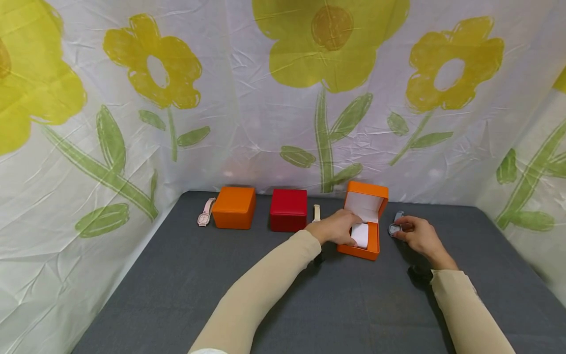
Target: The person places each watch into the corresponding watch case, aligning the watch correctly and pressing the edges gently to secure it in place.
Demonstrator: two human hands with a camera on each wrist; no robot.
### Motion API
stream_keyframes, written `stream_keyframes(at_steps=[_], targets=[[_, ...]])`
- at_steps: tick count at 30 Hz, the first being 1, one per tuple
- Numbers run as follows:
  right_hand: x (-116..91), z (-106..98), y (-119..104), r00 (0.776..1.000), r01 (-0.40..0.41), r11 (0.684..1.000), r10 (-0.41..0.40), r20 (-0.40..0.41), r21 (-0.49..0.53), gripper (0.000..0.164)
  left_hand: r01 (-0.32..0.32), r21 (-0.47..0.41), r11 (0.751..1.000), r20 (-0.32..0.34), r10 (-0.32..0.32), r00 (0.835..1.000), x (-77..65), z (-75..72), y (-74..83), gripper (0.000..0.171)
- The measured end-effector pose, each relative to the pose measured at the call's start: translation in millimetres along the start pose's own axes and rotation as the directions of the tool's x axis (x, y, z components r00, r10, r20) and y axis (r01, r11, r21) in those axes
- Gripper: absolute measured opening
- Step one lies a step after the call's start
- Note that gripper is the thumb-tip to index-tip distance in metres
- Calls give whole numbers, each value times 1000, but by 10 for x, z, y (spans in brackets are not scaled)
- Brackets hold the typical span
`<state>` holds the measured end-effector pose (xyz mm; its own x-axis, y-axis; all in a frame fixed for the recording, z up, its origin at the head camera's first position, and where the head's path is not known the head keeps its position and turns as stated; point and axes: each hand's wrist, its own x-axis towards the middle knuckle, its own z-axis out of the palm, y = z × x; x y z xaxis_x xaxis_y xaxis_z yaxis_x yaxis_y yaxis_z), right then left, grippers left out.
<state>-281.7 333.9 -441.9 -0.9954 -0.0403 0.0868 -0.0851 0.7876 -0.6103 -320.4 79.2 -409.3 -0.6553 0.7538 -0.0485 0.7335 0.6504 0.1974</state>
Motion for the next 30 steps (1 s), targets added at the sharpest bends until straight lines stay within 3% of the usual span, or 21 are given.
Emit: stream_keyframes(at_steps=[4,9,15,23,26,30], targets=[[-12,-2,-28,1000,5,1000,-5,-13,2,34,24,41,999,16,-25,1000,12,-31,44,61],[-37,1,-63,1000,15,1000,-15,-28,10,33,-7,90,996,11,6,1000,17,-29,62,53],[-35,3,-78,998,34,999,-33,-52,27,32,-23,75,997,-20,24,1000,-22,-13,42,60],[-70,-13,-174,997,66,990,-59,-55,125,32,-27,-148,989,-142,6,990,-101,-5,-26,63],[-88,-15,-239,996,78,983,-69,-59,164,31,-35,-228,973,-190,-10,982,-129,18,-64,61],[-100,-18,-329,992,110,980,-97,-80,168,29,-37,-365,930,-263,-64,963,-220,50,-79,61]])
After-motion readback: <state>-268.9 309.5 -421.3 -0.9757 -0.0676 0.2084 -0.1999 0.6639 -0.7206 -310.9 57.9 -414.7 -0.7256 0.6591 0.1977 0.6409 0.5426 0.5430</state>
